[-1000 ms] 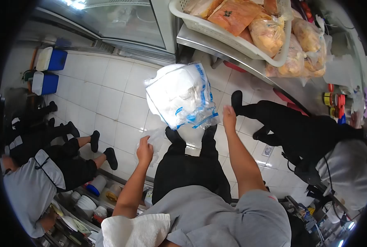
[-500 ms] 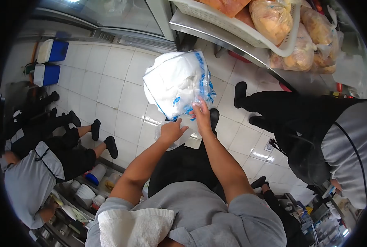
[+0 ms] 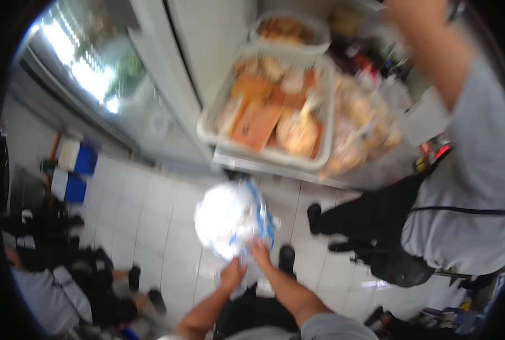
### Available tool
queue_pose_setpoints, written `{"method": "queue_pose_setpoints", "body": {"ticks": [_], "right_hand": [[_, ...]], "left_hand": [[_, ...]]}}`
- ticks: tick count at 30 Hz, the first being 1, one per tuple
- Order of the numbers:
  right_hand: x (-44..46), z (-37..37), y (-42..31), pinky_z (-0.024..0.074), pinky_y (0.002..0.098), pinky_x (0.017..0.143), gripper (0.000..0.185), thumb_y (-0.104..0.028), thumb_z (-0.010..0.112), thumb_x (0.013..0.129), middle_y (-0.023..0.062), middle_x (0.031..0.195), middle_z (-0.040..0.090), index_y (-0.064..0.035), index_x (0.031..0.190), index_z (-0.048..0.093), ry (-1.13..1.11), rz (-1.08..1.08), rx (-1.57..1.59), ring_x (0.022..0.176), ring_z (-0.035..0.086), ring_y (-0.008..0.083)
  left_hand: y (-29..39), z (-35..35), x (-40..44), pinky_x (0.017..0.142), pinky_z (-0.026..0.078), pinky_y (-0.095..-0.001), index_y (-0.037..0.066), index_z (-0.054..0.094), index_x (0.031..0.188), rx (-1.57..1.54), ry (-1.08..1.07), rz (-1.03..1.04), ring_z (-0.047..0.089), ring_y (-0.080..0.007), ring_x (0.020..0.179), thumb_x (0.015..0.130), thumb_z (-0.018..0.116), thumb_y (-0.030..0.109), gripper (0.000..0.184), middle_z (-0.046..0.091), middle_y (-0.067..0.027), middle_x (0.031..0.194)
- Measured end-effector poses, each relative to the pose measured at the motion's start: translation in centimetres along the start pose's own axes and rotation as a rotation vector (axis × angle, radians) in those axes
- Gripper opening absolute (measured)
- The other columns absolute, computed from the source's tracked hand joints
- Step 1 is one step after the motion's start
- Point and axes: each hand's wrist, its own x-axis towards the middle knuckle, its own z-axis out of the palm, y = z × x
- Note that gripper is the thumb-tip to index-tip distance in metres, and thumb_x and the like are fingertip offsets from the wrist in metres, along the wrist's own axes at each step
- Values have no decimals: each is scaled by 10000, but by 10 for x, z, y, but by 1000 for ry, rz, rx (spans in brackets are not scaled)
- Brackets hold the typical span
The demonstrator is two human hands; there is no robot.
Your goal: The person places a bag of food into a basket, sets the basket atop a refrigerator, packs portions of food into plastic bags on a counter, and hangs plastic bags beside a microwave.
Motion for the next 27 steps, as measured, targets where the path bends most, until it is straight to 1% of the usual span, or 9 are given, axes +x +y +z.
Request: {"method": "queue_pose_setpoints", "body": {"ticks": [6,9,12,14,15,17,21,23,27], "right_hand": [[-20,41,-68,406,250,757,263,-151,503,852,9,1035,604,-100,1088,607,20,36,254,896,531,116],[-6,45,-33,406,275,827,291,-60,460,832,75,1075,605,-64,1084,604,-77,19,192,953,538,153],[8,36,0,415,288,853,313,-82,510,797,102,1064,606,-13,1093,584,-7,-227,-140,973,545,170],[15,34,18,440,302,838,395,-160,590,749,141,1042,610,28,1095,558,396,11,-279,1001,558,215],[14,34,18,440,302,838,395,-160,590,749,141,1042,610,28,1095,558,391,13,-281,1001,558,215],[13,37,17,402,377,911,534,-250,669,683,232,1094,547,8,1126,520,505,58,-499,1033,518,369],[19,33,7,372,386,940,549,-291,688,682,243,1112,531,4,1109,511,456,185,-472,1081,479,380],[13,36,-5,395,398,913,586,-370,696,678,242,1100,537,2,1091,512,515,111,-843,1040,502,396],[10,50,-18,390,442,907,636,-455,669,686,226,1067,561,-2,1101,505,602,-305,-830,997,520,414]], "left_hand": [[19,-20,17,673,461,-455,89,474,1006,-99,422,-22,599,-340,833,760,636,329,380,601,-126,874],[23,-31,35,669,466,-469,76,516,966,-57,313,-67,605,-365,790,802,563,319,297,620,-166,835],[16,-42,43,656,473,-476,71,571,883,0,284,-2,608,-381,742,823,502,292,239,629,-183,786],[11,-44,44,649,477,-472,72,585,844,-1,292,24,611,-374,731,814,506,278,223,630,-177,774],[11,-48,42,643,481,-468,73,599,805,-1,296,56,613,-368,721,804,511,265,212,632,-171,762],[11,-54,33,637,480,-464,74,601,793,-3,302,93,615,-357,715,801,516,271,214,633,-161,755],[18,-64,21,616,481,-456,73,602,767,36,276,151,617,-341,694,784,535,280,218,632,-149,730],[17,-64,20,598,490,-465,81,604,803,63,269,179,626,-332,672,794,516,281,219,636,-150,721],[16,-65,20,581,490,-461,83,600,790,72,252,196,624,-329,646,788,524,275,207,633,-150,706]]}}
